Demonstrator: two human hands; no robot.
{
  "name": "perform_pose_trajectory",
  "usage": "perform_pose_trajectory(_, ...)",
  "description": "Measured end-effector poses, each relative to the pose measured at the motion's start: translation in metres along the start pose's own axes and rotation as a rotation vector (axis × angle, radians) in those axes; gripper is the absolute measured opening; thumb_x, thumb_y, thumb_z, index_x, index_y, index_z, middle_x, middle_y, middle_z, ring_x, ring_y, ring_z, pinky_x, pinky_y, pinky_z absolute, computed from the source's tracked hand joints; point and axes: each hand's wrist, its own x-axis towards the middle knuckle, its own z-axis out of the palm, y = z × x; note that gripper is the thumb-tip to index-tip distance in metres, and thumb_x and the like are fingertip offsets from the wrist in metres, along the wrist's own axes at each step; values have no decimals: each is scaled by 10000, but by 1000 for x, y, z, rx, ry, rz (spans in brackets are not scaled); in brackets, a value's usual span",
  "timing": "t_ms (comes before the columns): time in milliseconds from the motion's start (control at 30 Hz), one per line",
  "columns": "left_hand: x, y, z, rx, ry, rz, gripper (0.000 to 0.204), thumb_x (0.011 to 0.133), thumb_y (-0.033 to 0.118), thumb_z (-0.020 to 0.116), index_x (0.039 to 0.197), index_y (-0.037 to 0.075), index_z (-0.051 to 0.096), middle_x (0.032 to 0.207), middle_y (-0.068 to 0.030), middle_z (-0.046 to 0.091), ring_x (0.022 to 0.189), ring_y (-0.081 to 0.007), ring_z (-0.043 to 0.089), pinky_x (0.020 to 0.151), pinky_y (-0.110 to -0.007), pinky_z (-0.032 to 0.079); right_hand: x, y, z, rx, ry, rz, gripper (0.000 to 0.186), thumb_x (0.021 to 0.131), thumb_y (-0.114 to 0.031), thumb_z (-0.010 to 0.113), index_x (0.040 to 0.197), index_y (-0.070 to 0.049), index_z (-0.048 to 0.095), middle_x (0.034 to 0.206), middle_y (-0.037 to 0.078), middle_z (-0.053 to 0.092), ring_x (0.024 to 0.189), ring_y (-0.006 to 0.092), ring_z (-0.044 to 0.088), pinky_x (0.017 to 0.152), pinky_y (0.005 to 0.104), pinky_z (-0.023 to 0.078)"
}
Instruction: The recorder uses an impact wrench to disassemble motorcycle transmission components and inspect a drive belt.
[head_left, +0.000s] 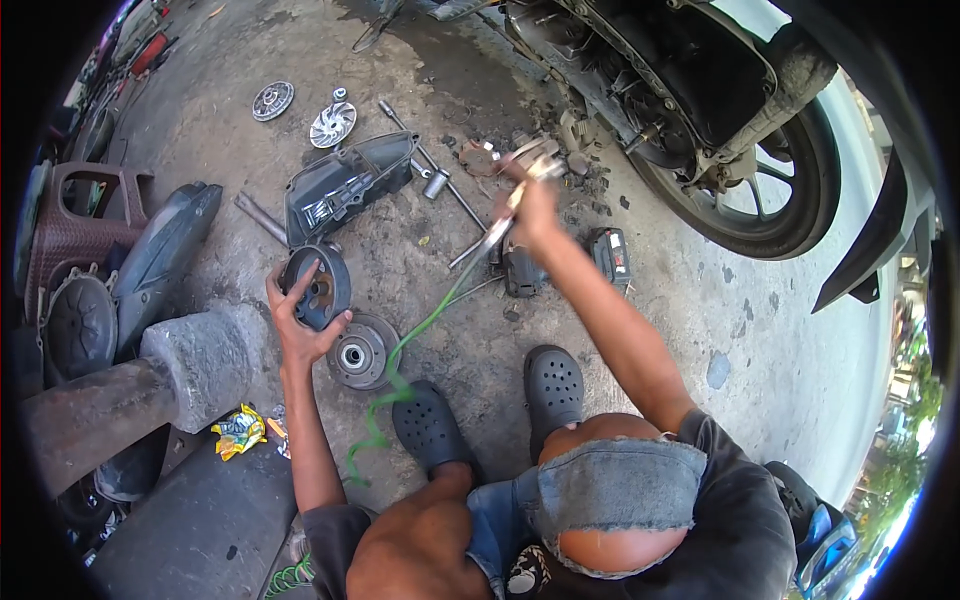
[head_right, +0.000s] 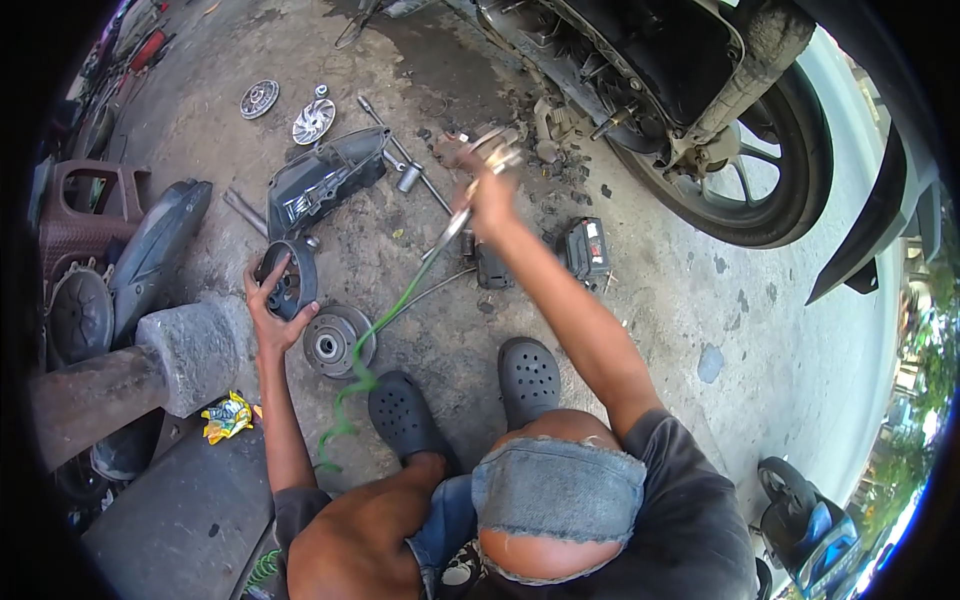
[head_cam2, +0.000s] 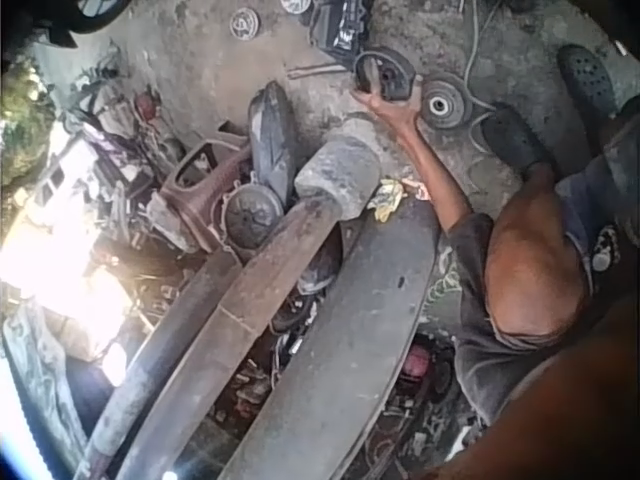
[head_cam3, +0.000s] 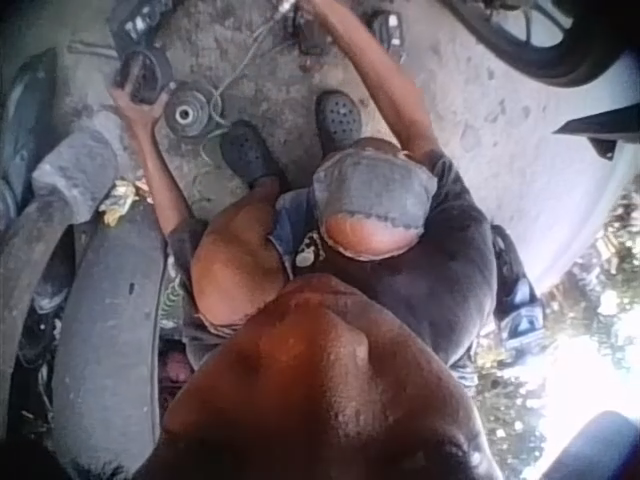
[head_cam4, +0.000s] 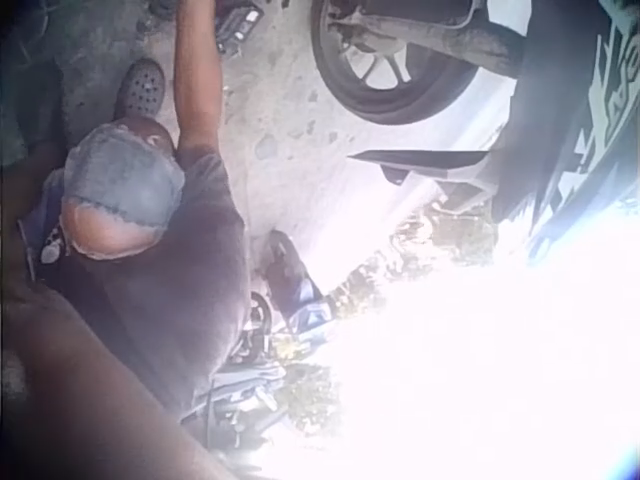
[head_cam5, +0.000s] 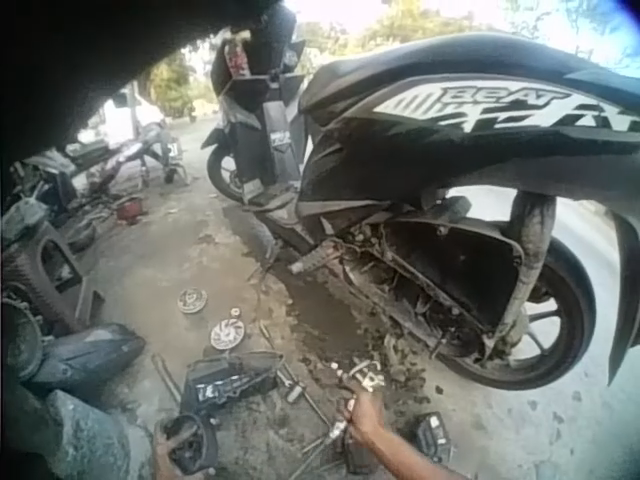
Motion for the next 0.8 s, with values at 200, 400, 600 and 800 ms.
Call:
perform_pose_trajectory(200, -19, -34, 2, 35, 19, -41, 810, 530, 349, 876, 1279, 121, 672, 1328, -236, 482, 1239, -402, 491, 1077, -478, 378, 51, -54, -24, 247, 566, -209, 54, 880, -58, 527, 873, -6, 541, 609, 82, 461, 411, 184, 426, 371, 362, 369)
perform_pose_trajectory(400, -38, -60, 0, 128, 22, -124, 778, 554, 297, 882, 1282, 133, 664, 1337, -240, 464, 1258, -410, 465, 1078, -490, 374, 47, -60, -25, 175, 315, -161, 113, 907, -83, 544, 821, -26, 498, 593, 55, 408, 409, 173, 381, 385, 359, 341)
perform_pose_trajectory(600, -72, -94, 11, 202, 113, -251, 785, 530, 275, 920, 1267, 169, 670, 1383, -262, 411, 1298, -432, 421, 1105, -504, 356, 66, -65, -26, 98, 439, -398, 280, 966, -226, 622, 836, -7, 506, 518, 50, 459, 368, 189, 434, 356, 371, 355)
perform_pose_trajectory(800, -88, -106, 23, 227, 186, -351, 769, 541, 244, 925, 1265, 180, 673, 1383, -251, 410, 1302, -427, 413, 1110, -506, 350, 100, -67, -57, -333, 465, -658, 253, 941, -217, 647, 854, 14, 592, 604, 124, 589, 416, 207, 520, 413, 396, 413)
